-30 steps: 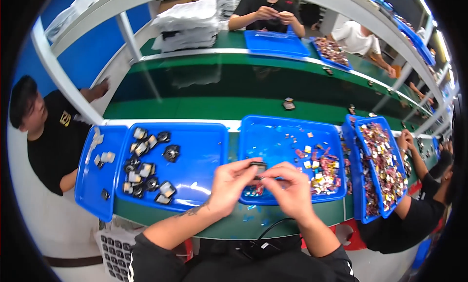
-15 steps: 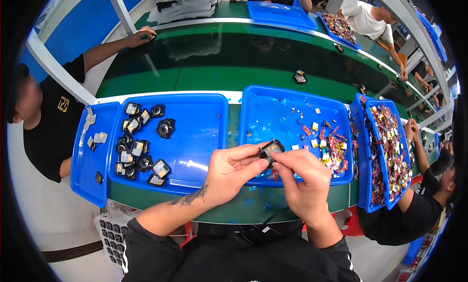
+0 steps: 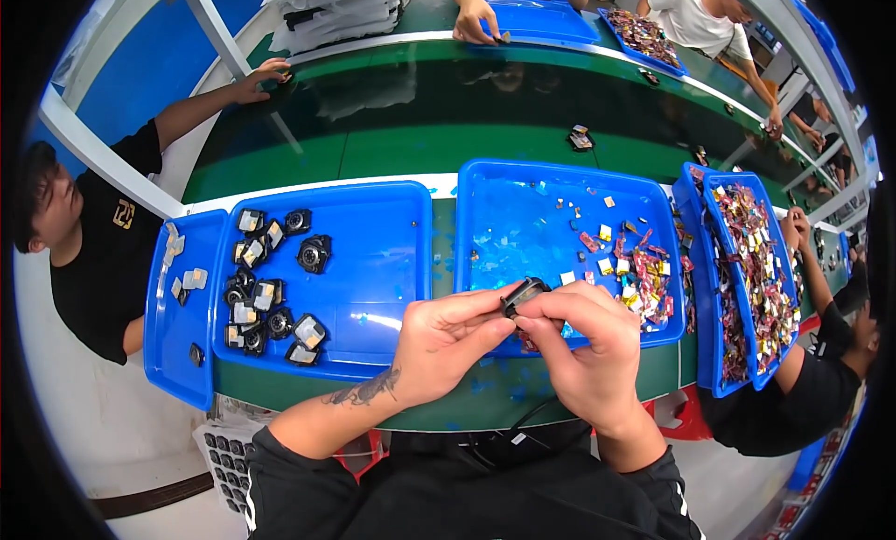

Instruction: Assembling small electronic components, specifically attaching small plastic pieces to a watch-like device.

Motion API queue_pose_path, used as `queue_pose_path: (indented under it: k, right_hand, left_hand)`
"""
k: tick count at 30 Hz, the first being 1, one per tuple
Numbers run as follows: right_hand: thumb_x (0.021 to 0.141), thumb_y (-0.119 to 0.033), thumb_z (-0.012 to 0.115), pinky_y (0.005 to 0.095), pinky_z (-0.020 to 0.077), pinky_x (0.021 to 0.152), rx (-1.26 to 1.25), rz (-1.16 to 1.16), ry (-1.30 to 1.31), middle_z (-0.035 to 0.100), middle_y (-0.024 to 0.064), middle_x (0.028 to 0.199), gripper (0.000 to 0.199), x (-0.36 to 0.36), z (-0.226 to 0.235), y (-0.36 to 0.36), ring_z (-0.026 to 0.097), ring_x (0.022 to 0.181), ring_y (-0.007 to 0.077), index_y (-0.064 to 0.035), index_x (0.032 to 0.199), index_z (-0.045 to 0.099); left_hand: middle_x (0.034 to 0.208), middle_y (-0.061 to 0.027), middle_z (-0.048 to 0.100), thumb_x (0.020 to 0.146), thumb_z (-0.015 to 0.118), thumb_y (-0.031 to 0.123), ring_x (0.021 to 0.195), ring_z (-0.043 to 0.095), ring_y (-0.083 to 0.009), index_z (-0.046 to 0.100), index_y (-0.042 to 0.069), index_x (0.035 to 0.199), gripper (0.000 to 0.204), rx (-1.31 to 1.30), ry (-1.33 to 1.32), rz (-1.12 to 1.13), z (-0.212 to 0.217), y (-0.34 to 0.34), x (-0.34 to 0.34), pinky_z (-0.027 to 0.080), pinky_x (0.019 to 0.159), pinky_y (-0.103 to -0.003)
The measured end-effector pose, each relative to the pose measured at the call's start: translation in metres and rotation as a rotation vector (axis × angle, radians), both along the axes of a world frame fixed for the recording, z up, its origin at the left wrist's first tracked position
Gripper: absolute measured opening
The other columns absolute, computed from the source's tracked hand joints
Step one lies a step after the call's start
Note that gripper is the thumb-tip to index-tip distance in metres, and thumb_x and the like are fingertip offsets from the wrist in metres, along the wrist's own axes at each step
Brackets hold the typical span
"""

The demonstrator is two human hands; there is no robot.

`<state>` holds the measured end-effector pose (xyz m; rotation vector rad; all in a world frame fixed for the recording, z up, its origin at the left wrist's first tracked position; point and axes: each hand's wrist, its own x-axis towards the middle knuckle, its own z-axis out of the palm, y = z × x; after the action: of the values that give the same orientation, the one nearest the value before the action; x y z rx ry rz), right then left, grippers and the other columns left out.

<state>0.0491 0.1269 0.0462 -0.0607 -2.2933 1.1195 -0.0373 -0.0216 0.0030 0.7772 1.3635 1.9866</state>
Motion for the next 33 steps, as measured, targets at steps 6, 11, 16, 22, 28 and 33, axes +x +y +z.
queue_pose_path:
  k: [6, 11, 16, 22, 28, 33]
  right_hand:
    - [0.069, 0.007, 0.073, 0.0296, 0.0389, 0.061, 0.064, -0.008, 0.0, 0.065, 0.0039, 0.073, 0.016, -0.002, 0.002, -0.002, 0.054, 0.061, 0.0148, -0.0045, 0.08, 0.069]
    - [0.07, 0.001, 0.075, 0.0306, 0.0362, 0.058, 0.093, 0.015, -0.069, 0.056, 0.0021, 0.064, 0.018, 0.002, 0.004, 0.003, 0.055, 0.058, 0.019, -0.0058, 0.078, 0.061]
    - [0.072, 0.001, 0.076, 0.0289, 0.0418, 0.062, -0.127, -0.053, -0.107, 0.057, 0.0045, 0.075, 0.024, 0.0, -0.006, 0.005, 0.057, 0.067, 0.0146, -0.0043, 0.087, 0.057]
    - [0.08, 0.004, 0.072, 0.0269, 0.0554, 0.08, -0.654, 0.127, -0.158, 0.062, 0.0101, 0.104, 0.029, 0.014, -0.019, 0.001, 0.064, 0.096, 0.0148, 0.0019, 0.106, 0.059]
    - [0.086, 0.005, 0.065, 0.0263, 0.0558, 0.078, -0.731, 0.105, -0.108, 0.066, 0.0107, 0.095, 0.011, 0.015, -0.018, -0.003, 0.065, 0.091, 0.0132, 0.0046, 0.098, 0.064]
    - [0.089, 0.002, 0.063, 0.0269, 0.0558, 0.078, -0.678, 0.191, -0.216, 0.065, 0.0091, 0.094, 0.008, 0.017, -0.012, 0.01, 0.064, 0.088, 0.014, 0.0041, 0.097, 0.064]
  left_hand:
    - [0.115, -0.0156, 0.064, 0.092, 0.056, -0.005, 0.104, 0.061, -0.0159, 0.054, -0.012, 0.125, 0.034, 0.013, 0.025, -0.011, -0.004, 0.0, 0.0, 0.051, 0.092, -0.029]
    - [0.116, -0.0162, 0.064, 0.092, 0.056, -0.004, 0.105, 0.061, -0.0162, 0.052, -0.012, 0.127, 0.036, -0.036, -0.003, -0.05, -0.003, -0.004, 0.001, 0.05, 0.092, -0.029]
    - [0.117, -0.0135, 0.064, 0.092, 0.057, -0.004, 0.107, 0.06, -0.0146, 0.053, -0.008, 0.128, 0.036, -0.037, -0.049, -0.071, -0.007, -0.004, -0.003, 0.05, 0.091, -0.028]
    - [0.115, -0.0165, 0.064, 0.091, 0.057, -0.005, 0.106, 0.062, -0.0178, 0.052, -0.008, 0.128, 0.037, 0.172, -0.09, 0.176, -0.004, 0.005, -0.01, 0.051, 0.091, -0.03]
    - [0.125, -0.0187, 0.056, 0.086, 0.056, -0.01, 0.106, 0.064, -0.0261, 0.064, 0.0, 0.118, 0.034, -0.077, 0.574, 0.246, 0.002, -0.003, -0.017, 0.053, 0.09, -0.031]
    - [0.103, -0.0134, 0.065, 0.08, 0.064, -0.01, 0.088, 0.069, -0.0238, 0.07, 0.002, 0.105, 0.028, -0.086, 0.882, 0.21, 0.014, -0.002, -0.015, 0.057, 0.072, -0.031]
